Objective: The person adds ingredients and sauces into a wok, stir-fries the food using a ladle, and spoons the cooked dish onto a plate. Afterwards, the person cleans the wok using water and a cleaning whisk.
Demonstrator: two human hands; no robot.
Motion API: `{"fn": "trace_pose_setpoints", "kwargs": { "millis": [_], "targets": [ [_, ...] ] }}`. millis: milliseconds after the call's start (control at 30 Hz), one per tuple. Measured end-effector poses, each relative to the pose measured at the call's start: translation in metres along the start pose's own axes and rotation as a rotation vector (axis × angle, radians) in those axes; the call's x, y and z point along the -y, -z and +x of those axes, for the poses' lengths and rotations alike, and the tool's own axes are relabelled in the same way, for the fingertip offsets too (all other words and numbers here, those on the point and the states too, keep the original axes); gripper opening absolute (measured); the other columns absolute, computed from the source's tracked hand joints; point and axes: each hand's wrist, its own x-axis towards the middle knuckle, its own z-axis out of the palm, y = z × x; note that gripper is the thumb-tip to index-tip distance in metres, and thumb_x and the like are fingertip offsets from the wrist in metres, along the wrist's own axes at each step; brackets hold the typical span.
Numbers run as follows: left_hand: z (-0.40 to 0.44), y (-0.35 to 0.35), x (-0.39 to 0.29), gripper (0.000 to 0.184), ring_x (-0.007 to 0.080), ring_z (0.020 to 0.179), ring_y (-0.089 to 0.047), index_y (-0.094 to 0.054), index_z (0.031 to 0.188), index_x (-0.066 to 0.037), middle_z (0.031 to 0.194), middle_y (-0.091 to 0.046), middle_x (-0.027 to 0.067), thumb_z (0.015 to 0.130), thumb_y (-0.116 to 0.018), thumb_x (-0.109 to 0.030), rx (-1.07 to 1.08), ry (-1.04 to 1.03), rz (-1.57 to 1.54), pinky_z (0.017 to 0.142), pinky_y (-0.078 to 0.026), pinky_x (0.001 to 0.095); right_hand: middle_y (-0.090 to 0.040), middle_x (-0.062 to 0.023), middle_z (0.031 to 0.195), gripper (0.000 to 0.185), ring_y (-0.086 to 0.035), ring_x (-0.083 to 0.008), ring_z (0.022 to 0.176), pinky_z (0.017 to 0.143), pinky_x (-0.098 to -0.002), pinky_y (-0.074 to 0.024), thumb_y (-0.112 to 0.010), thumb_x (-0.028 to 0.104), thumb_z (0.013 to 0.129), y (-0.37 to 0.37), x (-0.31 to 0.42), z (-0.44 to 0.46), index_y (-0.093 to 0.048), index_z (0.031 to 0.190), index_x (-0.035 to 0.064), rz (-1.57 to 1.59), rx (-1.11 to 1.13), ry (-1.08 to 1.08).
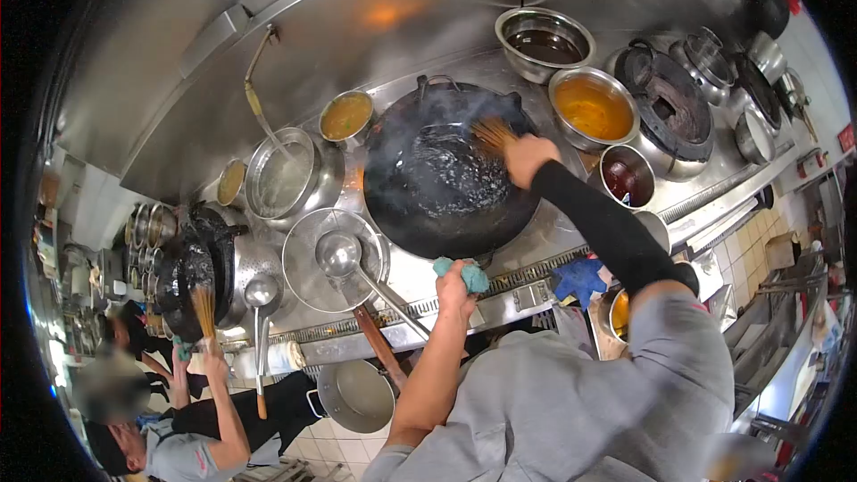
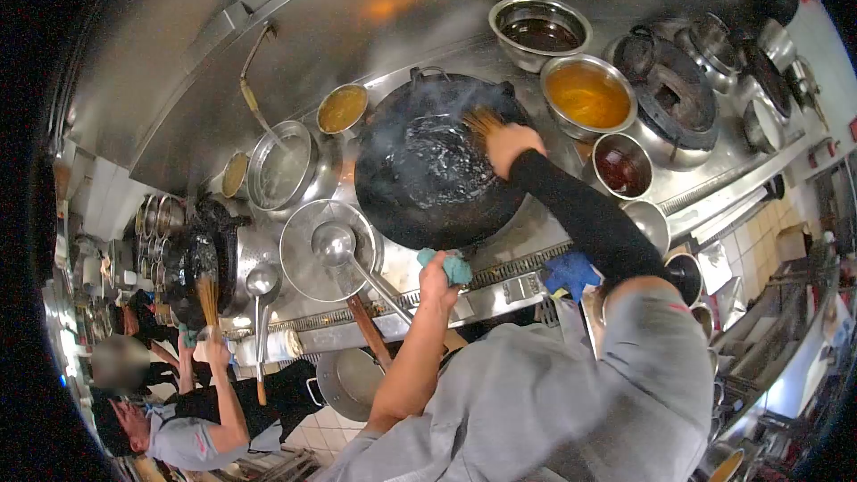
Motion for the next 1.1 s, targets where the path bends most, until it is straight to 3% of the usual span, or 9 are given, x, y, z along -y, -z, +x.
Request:
{"fn": "trace_pose_setpoints", "kwargs": {
  "millis": [100, 233, 433, 633, 767, 833, 900, 967, 1100],
  "targets": [
    [0.004, -0.002, 0.002, 0.015, 0.0247, 0.078, -0.065, -0.064, 0.099, -0.006, 0.092, -0.066, 0.0085, 0.094, -0.060, -0.019, -0.016, -0.012, 0.014, 0.065, -0.053, 0.0434, -0.070, -0.0241, 0.101, 0.047, -0.071, -0.0413, 0.091, 0.076, -0.0494, -0.0583, -0.059, 0.021, 0.089, -0.054, 0.058, 0.054, -0.058, 0.133, 0.0055, 0.161, -0.083, -0.090],
    [0.006, -0.003, 0.001, 0.019, 0.0232, 0.078, -0.064, -0.066, 0.097, -0.005, 0.091, -0.066, 0.0084, 0.092, -0.062, -0.022, -0.013, -0.026, -0.014, 0.059, -0.048, 0.0397, -0.068, -0.0254, 0.099, 0.060, -0.071, -0.0411, 0.090, 0.076, -0.0503, -0.0578, -0.062, 0.021, 0.088, -0.063, 0.128, 0.002, -0.050, 0.144, 0.0071, 0.412, -0.032, 0.056],
    [0.006, -0.005, 0.003, 0.018, 0.0233, 0.077, -0.064, -0.065, 0.097, -0.005, 0.090, -0.065, 0.0083, 0.092, -0.062, -0.021, -0.055, -0.019, -0.005, 0.055, -0.045, 0.0384, -0.075, -0.0219, 0.093, 0.046, -0.075, -0.0365, 0.086, 0.073, -0.0506, -0.0601, -0.068, 0.019, 0.079, 0.002, 0.049, -0.096, -0.062, 0.123, 0.0040, 0.165, 0.266, 0.193],
    [0.006, -0.010, -0.003, 0.015, 0.0255, 0.076, -0.066, -0.061, 0.099, -0.007, 0.091, -0.065, 0.0085, 0.089, -0.064, -0.018, -0.031, -0.006, 0.022, 0.060, -0.053, 0.0442, -0.078, -0.0141, 0.096, 0.026, -0.076, -0.0321, 0.091, 0.071, -0.0474, -0.0617, -0.065, 0.018, 0.086, -0.012, 0.036, 0.044, -0.077, 0.104, 0.0045, -0.006, 0.282, 0.031],
    [0.013, -0.005, 0.002, 0.017, 0.0230, 0.074, -0.064, -0.065, 0.098, -0.007, 0.089, -0.066, 0.0077, 0.093, -0.062, -0.023, 0.016, -0.024, 0.015, 0.054, -0.047, 0.0400, -0.074, -0.0218, 0.099, 0.033, -0.074, -0.0381, 0.093, 0.077, -0.0473, -0.0592, -0.062, 0.019, 0.090, -0.032, 0.119, 0.063, -0.067, 0.117, 0.0022, 0.373, 0.092, -0.256],
    [0.016, -0.004, 0.003, 0.017, 0.0228, 0.075, -0.064, -0.065, 0.098, -0.007, 0.090, -0.066, 0.0076, 0.093, -0.062, -0.024, 0.009, -0.010, 0.018, 0.054, -0.048, 0.0404, -0.071, -0.0254, 0.099, 0.037, -0.073, -0.0406, 0.093, 0.078, -0.0492, -0.0587, -0.063, 0.020, 0.089, -0.047, 0.128, 0.016, -0.061, 0.121, 0.0013, 0.357, -0.063, -0.010],
    [0.018, -0.003, 0.003, 0.017, 0.0226, 0.075, -0.065, -0.065, 0.098, -0.007, 0.090, -0.066, 0.0075, 0.093, -0.063, -0.024, -0.001, -0.001, 0.004, 0.054, -0.048, 0.0406, -0.070, -0.0277, 0.100, 0.037, -0.072, -0.0424, 0.093, 0.078, -0.0499, -0.0585, -0.064, 0.019, 0.088, -0.032, 0.111, -0.041, -0.058, 0.120, 0.0011, 0.388, 0.111, 0.169],
    [0.018, -0.004, 0.004, 0.016, 0.0225, 0.075, -0.065, -0.065, 0.098, -0.007, 0.090, -0.066, 0.0075, 0.092, -0.063, -0.023, -0.013, 0.004, -0.027, 0.054, -0.048, 0.0407, -0.070, -0.0273, 0.100, 0.037, -0.072, -0.0413, 0.093, 0.077, -0.0497, -0.0586, -0.065, 0.019, 0.087, 0.003, 0.080, -0.082, -0.060, 0.119, 0.0014, 0.267, 0.274, 0.222],
    [0.012, -0.009, 0.003, 0.015, 0.0225, 0.075, -0.065, -0.064, 0.097, -0.007, 0.089, -0.066, 0.0072, 0.092, -0.063, -0.022, -0.059, -0.001, -0.008, 0.053, -0.048, 0.0406, -0.074, -0.0197, 0.093, 0.029, -0.074, -0.0305, 0.083, 0.071, -0.0490, -0.0599, -0.057, 0.018, 0.092, 0.018, 0.019, -0.067, -0.071, 0.112, 0.0035, -0.079, 0.198, -0.076]
  ]
}}
